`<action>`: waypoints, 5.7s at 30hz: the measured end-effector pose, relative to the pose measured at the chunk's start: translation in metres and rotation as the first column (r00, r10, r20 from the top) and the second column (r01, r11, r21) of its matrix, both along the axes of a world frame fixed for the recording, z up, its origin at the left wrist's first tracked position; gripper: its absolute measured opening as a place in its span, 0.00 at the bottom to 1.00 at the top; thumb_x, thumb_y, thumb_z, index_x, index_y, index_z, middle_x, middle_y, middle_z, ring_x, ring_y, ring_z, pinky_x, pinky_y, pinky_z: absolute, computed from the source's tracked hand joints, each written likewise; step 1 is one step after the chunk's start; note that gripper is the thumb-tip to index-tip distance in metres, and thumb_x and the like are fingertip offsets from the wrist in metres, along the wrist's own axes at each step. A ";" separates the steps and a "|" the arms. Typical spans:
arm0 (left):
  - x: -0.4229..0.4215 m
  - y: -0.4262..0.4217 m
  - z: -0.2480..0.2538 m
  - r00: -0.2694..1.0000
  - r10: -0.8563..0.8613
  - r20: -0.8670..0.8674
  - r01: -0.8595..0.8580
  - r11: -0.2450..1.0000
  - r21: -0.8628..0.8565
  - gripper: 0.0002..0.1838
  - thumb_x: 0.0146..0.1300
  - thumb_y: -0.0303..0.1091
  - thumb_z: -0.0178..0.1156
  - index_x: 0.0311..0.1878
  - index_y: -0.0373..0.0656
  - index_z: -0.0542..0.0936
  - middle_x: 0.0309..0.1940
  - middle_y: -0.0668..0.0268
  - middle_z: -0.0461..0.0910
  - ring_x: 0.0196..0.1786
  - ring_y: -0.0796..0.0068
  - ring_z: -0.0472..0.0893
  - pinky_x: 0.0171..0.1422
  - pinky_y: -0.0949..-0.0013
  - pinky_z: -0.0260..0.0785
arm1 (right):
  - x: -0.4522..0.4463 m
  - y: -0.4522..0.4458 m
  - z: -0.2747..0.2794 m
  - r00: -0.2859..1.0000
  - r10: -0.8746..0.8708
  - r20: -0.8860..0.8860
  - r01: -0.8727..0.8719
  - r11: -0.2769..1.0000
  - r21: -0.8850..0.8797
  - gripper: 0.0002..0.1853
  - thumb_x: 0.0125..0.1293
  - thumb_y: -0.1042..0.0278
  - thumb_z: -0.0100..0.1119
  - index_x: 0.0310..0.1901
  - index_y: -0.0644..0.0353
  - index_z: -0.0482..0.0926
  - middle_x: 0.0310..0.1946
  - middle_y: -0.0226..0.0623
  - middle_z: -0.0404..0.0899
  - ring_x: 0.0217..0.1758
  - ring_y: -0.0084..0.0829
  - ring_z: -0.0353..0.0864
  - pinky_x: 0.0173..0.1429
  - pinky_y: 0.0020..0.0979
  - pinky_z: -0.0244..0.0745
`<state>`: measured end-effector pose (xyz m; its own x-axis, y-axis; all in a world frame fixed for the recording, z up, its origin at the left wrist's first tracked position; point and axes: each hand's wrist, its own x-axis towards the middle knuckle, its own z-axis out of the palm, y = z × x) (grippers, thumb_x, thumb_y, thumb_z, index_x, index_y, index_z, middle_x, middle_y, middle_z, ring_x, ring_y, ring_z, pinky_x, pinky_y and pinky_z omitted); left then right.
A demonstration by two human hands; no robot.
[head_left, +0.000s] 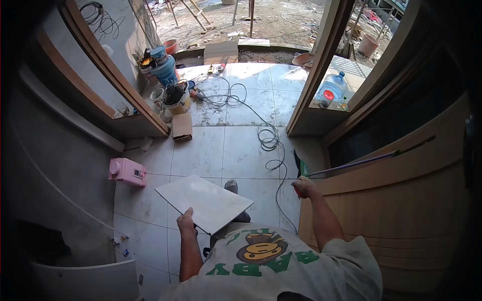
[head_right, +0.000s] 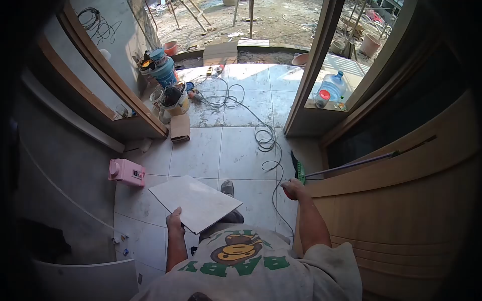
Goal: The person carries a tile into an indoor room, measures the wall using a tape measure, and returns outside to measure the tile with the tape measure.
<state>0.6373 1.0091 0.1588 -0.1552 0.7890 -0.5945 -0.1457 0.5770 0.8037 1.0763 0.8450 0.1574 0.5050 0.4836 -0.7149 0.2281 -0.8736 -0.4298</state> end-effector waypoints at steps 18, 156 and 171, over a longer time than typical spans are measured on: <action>0.498 0.565 0.029 0.976 -0.218 0.029 0.214 0.971 0.102 0.17 0.54 0.28 0.62 0.43 0.25 0.75 0.39 0.55 0.77 0.38 0.63 0.79 0.43 0.64 0.73 | 0.283 0.309 -0.089 0.947 0.122 -0.296 -0.231 0.901 -0.368 0.17 0.57 0.58 0.54 0.48 0.52 0.79 0.49 0.46 0.78 0.50 0.41 0.79 0.54 0.37 0.73; 1.409 1.302 -0.346 0.652 0.655 -0.381 -0.748 0.473 -0.466 0.19 0.61 0.37 0.57 0.47 0.28 0.76 0.43 0.62 0.78 0.45 0.74 0.75 0.53 0.70 0.65 | 1.023 1.932 -0.650 0.328 0.907 0.266 -0.944 0.323 0.064 0.25 0.55 0.54 0.65 0.46 0.68 0.76 0.41 0.55 0.80 0.46 0.48 0.80 0.51 0.40 0.73; 1.476 1.345 -0.319 0.743 0.640 -0.194 -0.665 0.676 -0.317 0.17 0.64 0.38 0.57 0.44 0.30 0.78 0.36 0.65 0.79 0.39 0.80 0.74 0.46 0.73 0.67 | 1.187 1.806 -0.590 0.320 0.905 -0.280 -0.928 0.359 0.102 0.28 0.60 0.44 0.57 0.48 0.65 0.77 0.42 0.41 0.80 0.46 0.36 0.78 0.51 0.34 0.71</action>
<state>2.1133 2.3546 -0.1599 -0.5978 0.2171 -0.7717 -0.5497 0.5897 0.5918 2.2635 2.6512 -0.4322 -0.4251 0.4686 -0.7744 0.8004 -0.2050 -0.5634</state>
